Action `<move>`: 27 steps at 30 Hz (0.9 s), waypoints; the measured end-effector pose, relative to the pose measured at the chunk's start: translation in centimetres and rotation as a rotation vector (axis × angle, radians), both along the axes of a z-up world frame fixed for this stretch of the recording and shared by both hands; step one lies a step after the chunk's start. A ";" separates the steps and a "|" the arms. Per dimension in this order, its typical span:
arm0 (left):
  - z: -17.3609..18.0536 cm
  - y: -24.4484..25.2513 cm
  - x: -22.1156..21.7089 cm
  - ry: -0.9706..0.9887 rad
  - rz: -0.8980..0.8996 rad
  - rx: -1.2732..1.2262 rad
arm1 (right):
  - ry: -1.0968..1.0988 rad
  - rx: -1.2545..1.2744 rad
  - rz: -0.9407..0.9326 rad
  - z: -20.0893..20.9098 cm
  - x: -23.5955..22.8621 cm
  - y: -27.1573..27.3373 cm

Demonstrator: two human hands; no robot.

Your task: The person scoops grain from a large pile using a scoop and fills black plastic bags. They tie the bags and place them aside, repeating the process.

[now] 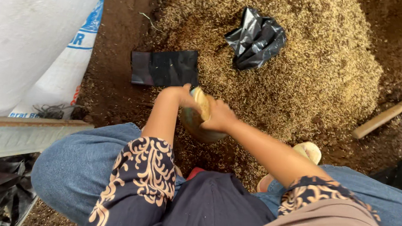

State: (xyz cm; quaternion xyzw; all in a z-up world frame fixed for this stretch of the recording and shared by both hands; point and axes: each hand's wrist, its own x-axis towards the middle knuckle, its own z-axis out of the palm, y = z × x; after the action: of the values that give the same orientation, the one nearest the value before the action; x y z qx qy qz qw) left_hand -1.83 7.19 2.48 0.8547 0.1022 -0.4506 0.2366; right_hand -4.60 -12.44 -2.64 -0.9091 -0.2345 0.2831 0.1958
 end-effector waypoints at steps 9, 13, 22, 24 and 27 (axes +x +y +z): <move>-9.8 -1.1 -3.0 0.168 0.517 -0.505 | -0.163 -0.153 -0.075 2.3 0.4 2.2; -11.1 -5.2 0.9 -0.070 0.618 -0.651 | -0.333 -0.160 -0.168 4.7 4.7 -0.5; -4.8 -11.7 5.9 -0.280 0.686 -0.852 | -0.497 -0.228 -0.063 10.1 11.6 -6.2; -4.4 -12.3 6.2 -0.283 0.709 -0.849 | -0.430 -0.226 0.011 12.8 13.0 -8.2; -4.5 -12.1 7.4 -0.273 0.834 -0.953 | -0.271 -0.176 0.001 18.4 14.8 -11.7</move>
State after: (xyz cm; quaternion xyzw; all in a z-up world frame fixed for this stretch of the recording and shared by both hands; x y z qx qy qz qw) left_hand 5.61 -4.96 -1.98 0.5942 0.1836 -0.2039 0.7560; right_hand 10.20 -24.13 15.76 -0.9525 -0.2333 0.1777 0.0817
